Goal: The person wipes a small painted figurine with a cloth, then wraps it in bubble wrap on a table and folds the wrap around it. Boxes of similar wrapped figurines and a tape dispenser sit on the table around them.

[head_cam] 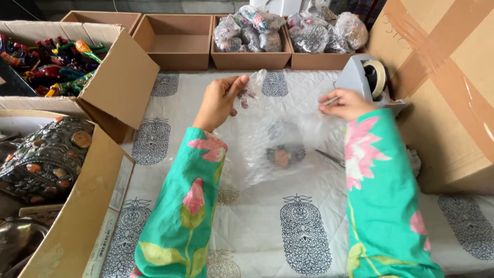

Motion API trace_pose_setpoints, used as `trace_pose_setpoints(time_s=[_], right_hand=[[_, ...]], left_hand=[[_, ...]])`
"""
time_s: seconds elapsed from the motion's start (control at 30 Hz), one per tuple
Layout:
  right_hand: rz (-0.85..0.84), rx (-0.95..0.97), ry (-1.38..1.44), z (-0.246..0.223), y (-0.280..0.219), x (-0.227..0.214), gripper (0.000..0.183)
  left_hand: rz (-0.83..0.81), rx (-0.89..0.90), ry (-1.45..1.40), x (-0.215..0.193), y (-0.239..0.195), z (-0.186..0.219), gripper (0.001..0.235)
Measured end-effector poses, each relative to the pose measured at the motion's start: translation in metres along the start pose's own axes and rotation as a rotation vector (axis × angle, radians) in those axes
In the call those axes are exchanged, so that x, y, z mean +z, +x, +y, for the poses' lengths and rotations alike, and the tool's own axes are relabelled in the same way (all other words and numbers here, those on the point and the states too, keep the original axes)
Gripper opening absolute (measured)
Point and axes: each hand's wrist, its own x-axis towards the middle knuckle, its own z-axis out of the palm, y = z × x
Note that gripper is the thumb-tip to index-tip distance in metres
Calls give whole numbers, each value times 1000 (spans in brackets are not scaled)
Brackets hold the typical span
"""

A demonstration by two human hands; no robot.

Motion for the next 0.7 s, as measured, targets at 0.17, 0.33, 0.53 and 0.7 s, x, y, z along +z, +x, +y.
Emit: trace_pose_setpoints(time_s=[0.17,0.33,0.53,0.7], right_hand=[[473,-474,-388,-103,-16,65,14],[304,-389,-224,-179,-36,109,17],[232,-283,-158,-154,-27,103,15],[178,-301,-54,-139,-24,93,15]], left_hand=[[319,-32,383,23,-9,20,47],[280,6,552,41,-14,34,44],[145,-8,519,44,-17,52,40],[19,-67,480,43,-17,52,37]])
